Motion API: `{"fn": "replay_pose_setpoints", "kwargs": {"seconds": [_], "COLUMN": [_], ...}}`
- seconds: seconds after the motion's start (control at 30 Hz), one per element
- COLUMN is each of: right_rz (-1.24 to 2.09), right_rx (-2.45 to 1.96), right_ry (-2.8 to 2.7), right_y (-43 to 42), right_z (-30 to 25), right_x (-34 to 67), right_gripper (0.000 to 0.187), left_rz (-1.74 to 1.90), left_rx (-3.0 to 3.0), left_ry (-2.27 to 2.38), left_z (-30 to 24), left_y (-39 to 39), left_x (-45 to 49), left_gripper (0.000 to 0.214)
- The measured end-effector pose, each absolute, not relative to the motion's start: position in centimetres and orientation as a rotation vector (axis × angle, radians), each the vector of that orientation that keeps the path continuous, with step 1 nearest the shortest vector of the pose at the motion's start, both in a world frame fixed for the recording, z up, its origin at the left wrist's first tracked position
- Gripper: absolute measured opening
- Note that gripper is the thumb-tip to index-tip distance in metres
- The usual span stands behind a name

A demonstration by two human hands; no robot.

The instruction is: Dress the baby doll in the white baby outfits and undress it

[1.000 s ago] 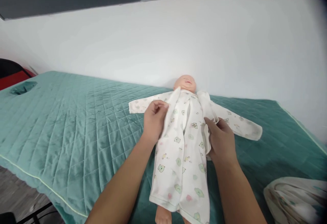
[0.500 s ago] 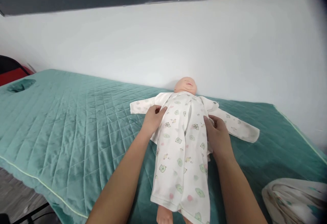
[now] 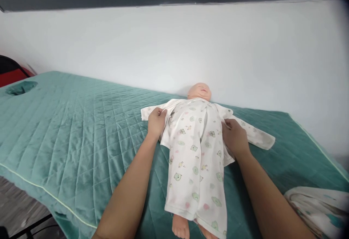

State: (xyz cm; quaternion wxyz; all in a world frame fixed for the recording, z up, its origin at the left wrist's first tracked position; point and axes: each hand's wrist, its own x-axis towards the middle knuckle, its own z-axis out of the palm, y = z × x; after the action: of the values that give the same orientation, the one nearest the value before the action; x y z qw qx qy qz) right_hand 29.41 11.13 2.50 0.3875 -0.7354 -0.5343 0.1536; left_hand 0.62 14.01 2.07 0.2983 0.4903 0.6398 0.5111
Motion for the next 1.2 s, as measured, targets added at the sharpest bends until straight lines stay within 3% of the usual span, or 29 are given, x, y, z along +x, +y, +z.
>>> {"fn": "replay_pose_setpoints", "kwargs": {"seconds": [0.2, 0.33, 0.43, 0.57, 0.77, 1.0, 1.2], "right_rz": [0.213, 0.169, -0.115, -0.443, -0.284, -0.274, -0.373], "right_rx": [-2.036, -2.055, -1.923, -1.647, -1.671, -1.837, -1.845], "right_ry": [-1.145, -1.139, -1.251, -1.573, -1.837, -1.727, -1.916], "right_y": [10.6, 10.7, 11.4, 11.9, 12.2, 13.5, 13.2], "right_z": [3.7, 3.4, 2.6, 1.6, 0.6, 0.4, 1.4], "right_x": [33.0, 33.4, 32.6, 30.7, 29.2, 29.2, 31.4], "right_gripper": [0.032, 0.034, 0.032, 0.04, 0.045, 0.049, 0.046], "left_rz": [1.35, 1.148, 0.985, 0.997, 0.908, 0.939, 0.687], "left_rx": [1.282, 1.44, 1.631, 2.038, 2.388, 2.31, 2.473], "left_ry": [1.875, 2.042, 2.164, 2.163, 1.812, 1.921, 1.93], "left_z": [1.8, 1.8, 2.2, 2.7, 1.8, 1.3, 2.4], "left_y": [14.3, 14.3, 13.9, 13.5, 14.7, 15.6, 15.5], "left_x": [-0.1, 0.1, 0.8, 2.0, 2.8, 2.7, 1.5], "left_gripper": [0.022, 0.019, 0.02, 0.037, 0.037, 0.042, 0.054]}}
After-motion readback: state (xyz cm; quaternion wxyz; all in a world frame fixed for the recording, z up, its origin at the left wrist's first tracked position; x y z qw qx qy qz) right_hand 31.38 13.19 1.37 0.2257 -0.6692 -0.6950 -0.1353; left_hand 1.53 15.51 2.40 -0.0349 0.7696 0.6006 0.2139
